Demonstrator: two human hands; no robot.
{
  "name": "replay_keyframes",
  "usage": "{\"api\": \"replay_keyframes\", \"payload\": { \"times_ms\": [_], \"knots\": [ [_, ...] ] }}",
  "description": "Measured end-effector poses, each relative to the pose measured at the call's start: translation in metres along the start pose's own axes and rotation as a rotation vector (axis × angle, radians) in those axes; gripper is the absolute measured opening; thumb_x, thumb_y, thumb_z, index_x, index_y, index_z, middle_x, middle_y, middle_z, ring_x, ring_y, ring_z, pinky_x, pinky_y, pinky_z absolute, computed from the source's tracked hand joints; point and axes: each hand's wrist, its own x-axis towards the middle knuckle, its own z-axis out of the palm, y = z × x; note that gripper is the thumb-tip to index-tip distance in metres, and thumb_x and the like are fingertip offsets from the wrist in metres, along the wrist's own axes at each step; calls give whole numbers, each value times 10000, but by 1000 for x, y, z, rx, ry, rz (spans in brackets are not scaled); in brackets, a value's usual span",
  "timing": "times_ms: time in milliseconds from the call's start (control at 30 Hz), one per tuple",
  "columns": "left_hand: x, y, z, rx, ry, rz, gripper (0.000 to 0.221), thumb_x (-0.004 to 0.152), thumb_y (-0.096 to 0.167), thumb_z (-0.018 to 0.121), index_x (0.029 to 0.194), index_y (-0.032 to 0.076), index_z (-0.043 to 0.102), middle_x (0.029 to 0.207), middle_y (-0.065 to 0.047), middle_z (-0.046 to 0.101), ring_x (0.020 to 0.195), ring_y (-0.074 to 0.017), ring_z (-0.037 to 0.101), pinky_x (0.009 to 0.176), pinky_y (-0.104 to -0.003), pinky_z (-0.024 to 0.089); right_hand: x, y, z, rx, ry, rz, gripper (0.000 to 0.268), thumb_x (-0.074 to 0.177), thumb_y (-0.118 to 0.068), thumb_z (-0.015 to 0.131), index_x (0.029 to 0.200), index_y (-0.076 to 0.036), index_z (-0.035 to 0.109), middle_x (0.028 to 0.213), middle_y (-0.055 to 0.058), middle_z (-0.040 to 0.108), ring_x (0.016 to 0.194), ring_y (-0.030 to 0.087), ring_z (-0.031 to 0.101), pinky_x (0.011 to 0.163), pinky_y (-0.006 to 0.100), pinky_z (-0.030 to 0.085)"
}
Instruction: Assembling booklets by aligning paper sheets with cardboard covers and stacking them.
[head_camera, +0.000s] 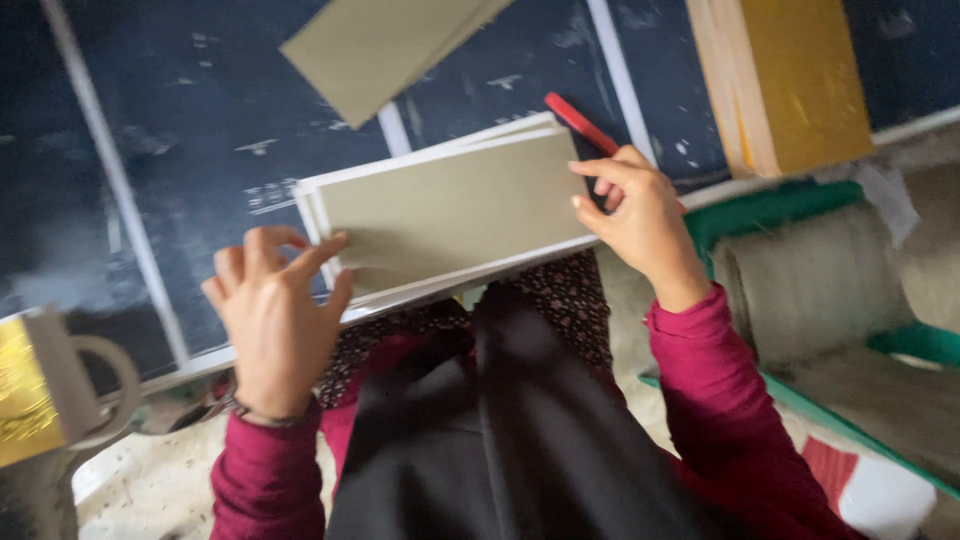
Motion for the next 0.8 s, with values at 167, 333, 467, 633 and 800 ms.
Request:
{"api": "replay_keyframes", "payload": {
  "times_ms": [167,333,467,633,800],
  "knots": [
    [4,-7,6,-428,-58,12,392,866,172,790,1244,147,688,1260,-126,505,1108,-429,589,921,-533,487,1,36,25,487,74,122,519,822,107,788,1277,75,539,1102,234,628,1002,288,663,874,379,575],
    [-6,-2,11,-972,-68,-179,551,1051,196,625,1468,-104,424,1419,-388,380,1310,-667,434,1051,-674,456,1,3,21,532,8,145,513,984,-35,720,1447,61,521,1319,248,638,1227,265,611,996,418,544],
    [-3,9,7,-1103,-228,-185,725,1036,254,624,1497,-199,297,1511,-453,283,1389,-693,302,1074,-754,353,8,-27,13,250,-120,93,573,952,-185,783,1433,46,576,1427,267,599,1326,395,573,1058,525,483],
    [17,-15,10,-971,-246,-210,676,997,220,694,1445,-186,393,1423,-435,410,1323,-657,431,1004,-748,427,5,-7,20,444,-35,140,526,979,-147,763,1413,80,571,1375,255,628,1263,320,600,1031,465,523],
    [99,-32,17,-541,2,27,711,968,160,809,1480,-162,436,1374,-435,486,1229,-642,545,942,-689,508,10,44,43,413,214,141,331,1077,-209,732,1313,18,680,1104,193,739,970,228,724,826,376,587]
  ]
}}
